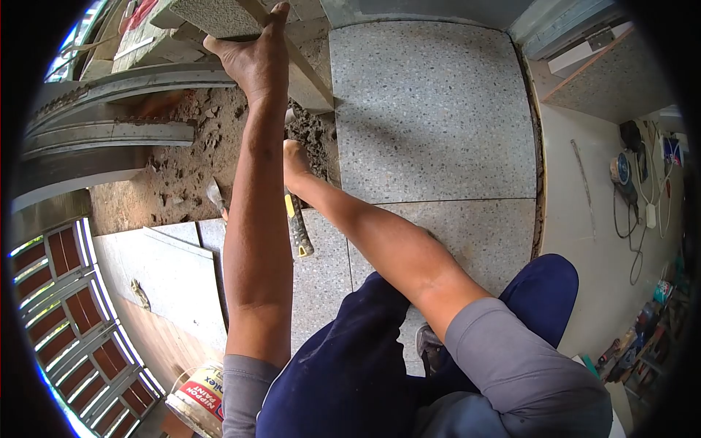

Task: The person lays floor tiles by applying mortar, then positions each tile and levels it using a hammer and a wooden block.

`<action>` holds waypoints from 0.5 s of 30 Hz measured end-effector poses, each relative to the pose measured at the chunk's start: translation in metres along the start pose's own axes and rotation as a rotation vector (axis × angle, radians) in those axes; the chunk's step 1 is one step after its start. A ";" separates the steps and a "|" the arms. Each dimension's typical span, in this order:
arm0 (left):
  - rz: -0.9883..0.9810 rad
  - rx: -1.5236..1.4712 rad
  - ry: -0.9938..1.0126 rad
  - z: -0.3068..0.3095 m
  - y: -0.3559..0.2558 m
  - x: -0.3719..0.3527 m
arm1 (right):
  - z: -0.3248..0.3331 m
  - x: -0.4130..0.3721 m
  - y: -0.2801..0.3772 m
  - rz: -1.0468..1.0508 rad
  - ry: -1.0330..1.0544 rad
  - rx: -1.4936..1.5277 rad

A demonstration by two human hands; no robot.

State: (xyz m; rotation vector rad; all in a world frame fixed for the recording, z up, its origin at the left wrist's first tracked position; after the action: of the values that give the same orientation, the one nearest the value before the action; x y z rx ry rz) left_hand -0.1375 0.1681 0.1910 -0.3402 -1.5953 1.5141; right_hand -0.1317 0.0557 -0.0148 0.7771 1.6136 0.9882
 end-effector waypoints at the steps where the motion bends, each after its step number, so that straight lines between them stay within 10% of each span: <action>1: -0.003 -0.004 -0.003 0.000 0.000 0.000 | 0.001 -0.003 0.004 -0.030 -0.042 0.067; 15: -0.020 0.019 -0.017 0.000 0.000 0.000 | -0.019 0.006 -0.029 0.024 -0.036 0.028</action>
State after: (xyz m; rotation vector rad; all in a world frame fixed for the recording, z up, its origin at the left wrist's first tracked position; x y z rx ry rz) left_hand -0.1373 0.1685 0.1914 -0.3006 -1.5917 1.5195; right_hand -0.1513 0.0435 -0.0409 0.8301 1.5932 0.9651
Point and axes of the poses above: each hand's wrist, its own x-axis towards the middle knuckle, its own z-axis out of the back of the hand, y = z × x, the point moved 5 cm from there along x, towards the middle knuckle, and after that the axes turned 2 degrees about x, right-handed, at the moved point
